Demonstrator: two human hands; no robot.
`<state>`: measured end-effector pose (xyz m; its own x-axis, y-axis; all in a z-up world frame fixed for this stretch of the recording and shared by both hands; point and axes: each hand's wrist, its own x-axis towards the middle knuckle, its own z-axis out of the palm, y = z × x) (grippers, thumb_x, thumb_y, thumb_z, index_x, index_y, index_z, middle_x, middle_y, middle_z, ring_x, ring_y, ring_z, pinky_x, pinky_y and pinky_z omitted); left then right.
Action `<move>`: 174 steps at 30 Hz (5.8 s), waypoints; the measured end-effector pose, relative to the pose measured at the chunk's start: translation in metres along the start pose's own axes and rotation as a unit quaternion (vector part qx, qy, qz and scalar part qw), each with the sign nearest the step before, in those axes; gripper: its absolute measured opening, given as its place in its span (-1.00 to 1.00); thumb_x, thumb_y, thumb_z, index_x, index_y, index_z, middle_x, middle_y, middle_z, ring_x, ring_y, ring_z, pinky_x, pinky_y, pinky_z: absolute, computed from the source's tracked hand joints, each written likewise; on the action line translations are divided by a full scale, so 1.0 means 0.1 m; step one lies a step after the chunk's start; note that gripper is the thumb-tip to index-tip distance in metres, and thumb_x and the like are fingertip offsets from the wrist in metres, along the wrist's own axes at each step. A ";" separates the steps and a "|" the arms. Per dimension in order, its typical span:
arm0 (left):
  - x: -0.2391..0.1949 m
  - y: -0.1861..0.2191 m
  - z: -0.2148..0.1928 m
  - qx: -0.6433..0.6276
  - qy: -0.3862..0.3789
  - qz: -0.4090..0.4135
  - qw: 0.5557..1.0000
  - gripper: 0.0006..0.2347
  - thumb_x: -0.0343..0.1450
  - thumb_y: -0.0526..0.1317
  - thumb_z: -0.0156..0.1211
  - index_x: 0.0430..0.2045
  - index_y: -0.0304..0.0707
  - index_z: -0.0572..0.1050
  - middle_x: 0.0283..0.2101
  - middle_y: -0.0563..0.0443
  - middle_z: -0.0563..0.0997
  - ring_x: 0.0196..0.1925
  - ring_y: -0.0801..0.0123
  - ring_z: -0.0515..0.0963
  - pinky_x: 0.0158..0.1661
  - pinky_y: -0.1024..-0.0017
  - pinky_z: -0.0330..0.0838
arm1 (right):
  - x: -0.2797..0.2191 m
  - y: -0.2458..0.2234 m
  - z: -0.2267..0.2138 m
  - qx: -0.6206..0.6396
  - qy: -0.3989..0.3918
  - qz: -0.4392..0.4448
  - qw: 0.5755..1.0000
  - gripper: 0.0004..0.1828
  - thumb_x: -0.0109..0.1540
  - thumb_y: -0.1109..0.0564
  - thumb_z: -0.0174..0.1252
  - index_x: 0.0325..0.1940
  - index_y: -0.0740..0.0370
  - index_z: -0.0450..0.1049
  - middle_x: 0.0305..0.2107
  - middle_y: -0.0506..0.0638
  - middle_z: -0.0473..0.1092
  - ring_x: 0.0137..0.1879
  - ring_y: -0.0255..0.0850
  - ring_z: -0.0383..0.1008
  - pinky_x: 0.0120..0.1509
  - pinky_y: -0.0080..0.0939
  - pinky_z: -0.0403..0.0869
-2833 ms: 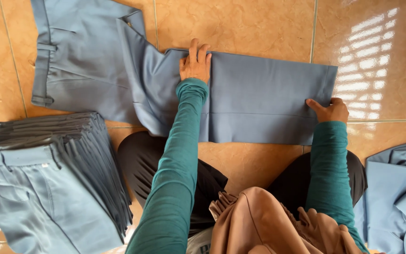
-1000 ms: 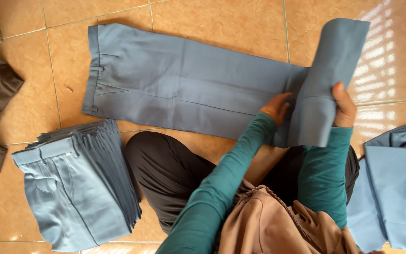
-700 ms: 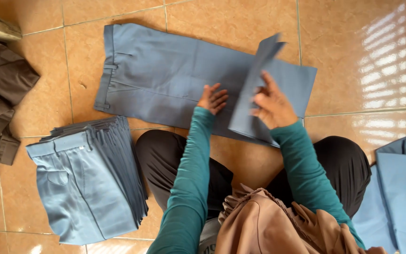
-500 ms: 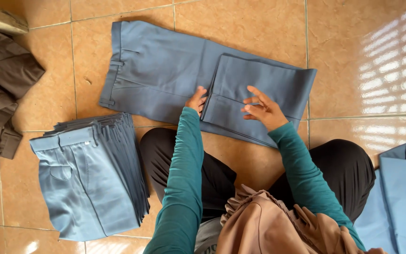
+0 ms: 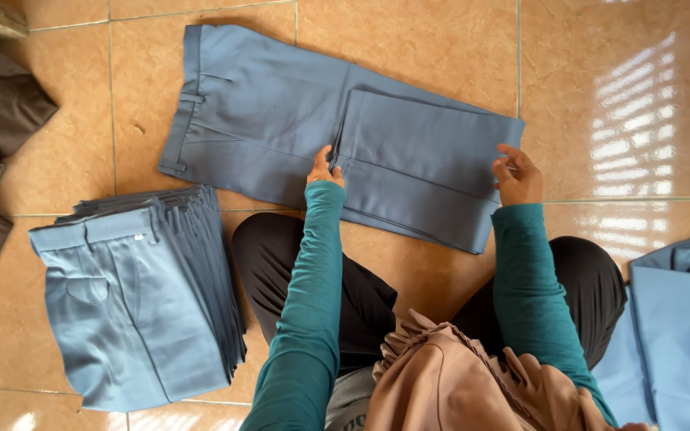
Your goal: The person sits on a tiled floor and folds a pair of light blue trousers by hand. They align the legs, fold the garment in half lengthwise, and then fold it into a compact rectangle, placing the finished item onto a stack of similar trousers.
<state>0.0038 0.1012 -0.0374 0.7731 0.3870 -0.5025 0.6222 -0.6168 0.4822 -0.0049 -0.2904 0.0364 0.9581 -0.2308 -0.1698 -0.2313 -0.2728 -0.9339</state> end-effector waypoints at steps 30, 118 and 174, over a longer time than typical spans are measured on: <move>0.07 -0.28 0.88 -0.048 0.265 0.179 0.946 -0.54 0.43 -0.21 0.14 0.22 0.43 0.31 -0.09 0.10 0.52 -0.05 0.19 0.66 0.01 0.27 0.59 | -0.31 0.98 -0.27 -0.284 0.100 -0.001 0.954 -0.72 0.12 -0.03 0.44 -0.11 -0.33 0.60 -0.25 -0.21 0.34 -0.16 -0.25 0.49 0.01 -0.18 0.54; -1.32 0.43 1.53 0.080 -0.128 0.343 0.927 -0.42 0.54 0.34 -0.44 0.49 0.38 -0.13 0.60 0.09 -0.20 0.61 0.13 -0.16 0.50 -0.02 -0.31 | -1.57 -1.04 -1.09 0.147 0.081 0.126 0.978 -0.21 0.25 -0.27 0.37 0.49 -0.17 0.24 0.19 -0.08 0.41 0.21 -0.20 0.45 0.25 -0.09 0.45; 0.22 -0.37 0.96 -0.246 0.024 0.036 0.968 -0.65 0.41 0.26 0.19 0.00 0.36 0.58 0.05 0.13 0.65 0.14 0.29 0.61 0.15 0.36 0.52 | -0.58 0.65 0.09 -0.373 0.035 -0.201 0.905 -0.73 0.30 -0.05 0.21 0.08 -0.38 0.59 -0.05 -0.16 0.49 0.10 -0.07 0.49 0.32 0.08 0.33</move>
<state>-0.0140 0.0669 -0.1356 0.8140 0.3944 -0.4264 0.5408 -0.2467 0.8042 -0.0745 -0.2866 -0.0173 0.9833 -0.0242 0.1806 0.0585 -0.8969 -0.4384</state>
